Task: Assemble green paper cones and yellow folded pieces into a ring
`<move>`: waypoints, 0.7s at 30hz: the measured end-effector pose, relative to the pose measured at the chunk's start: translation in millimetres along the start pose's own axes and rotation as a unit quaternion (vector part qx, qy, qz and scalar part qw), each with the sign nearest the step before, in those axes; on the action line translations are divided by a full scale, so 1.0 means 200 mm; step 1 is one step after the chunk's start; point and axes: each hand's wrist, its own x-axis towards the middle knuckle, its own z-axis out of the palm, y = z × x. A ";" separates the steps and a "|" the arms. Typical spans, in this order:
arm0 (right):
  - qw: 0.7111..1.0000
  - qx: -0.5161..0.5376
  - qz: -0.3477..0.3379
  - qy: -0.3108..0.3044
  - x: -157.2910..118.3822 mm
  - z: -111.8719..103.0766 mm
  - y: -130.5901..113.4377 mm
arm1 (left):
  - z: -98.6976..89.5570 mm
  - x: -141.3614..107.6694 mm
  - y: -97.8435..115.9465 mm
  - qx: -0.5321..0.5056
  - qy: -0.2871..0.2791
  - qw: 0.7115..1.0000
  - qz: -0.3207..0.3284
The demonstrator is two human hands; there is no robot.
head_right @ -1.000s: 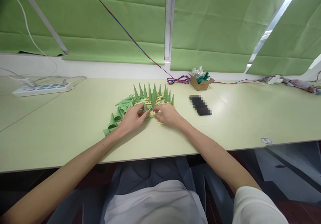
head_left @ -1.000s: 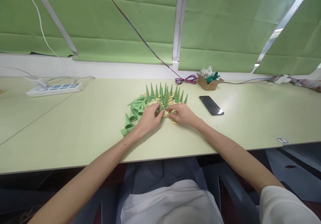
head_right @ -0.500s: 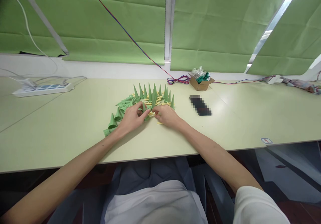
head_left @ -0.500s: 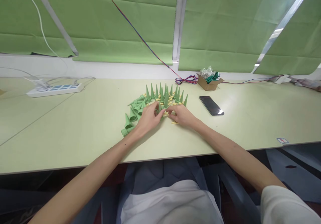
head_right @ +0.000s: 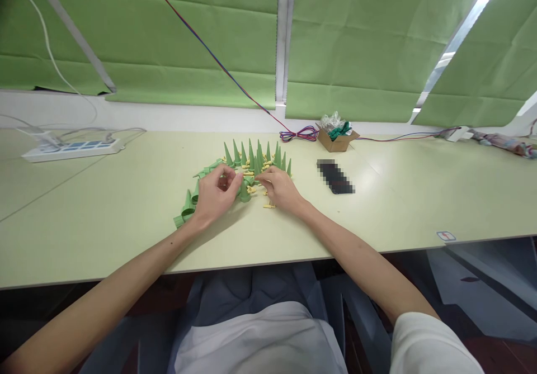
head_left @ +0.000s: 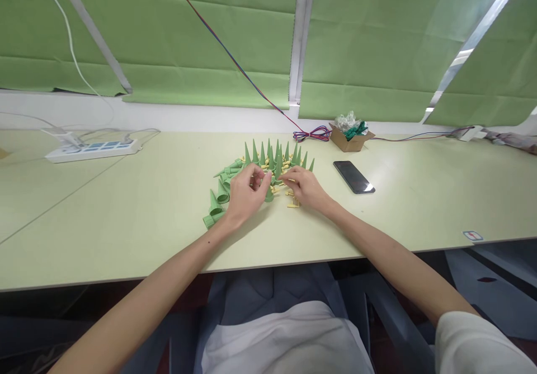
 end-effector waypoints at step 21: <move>0.994 0.102 -0.018 0.042 -0.02 -0.01 -0.09 | 0.02 -0.01 -0.05 0.073 -0.140 0.982 0.106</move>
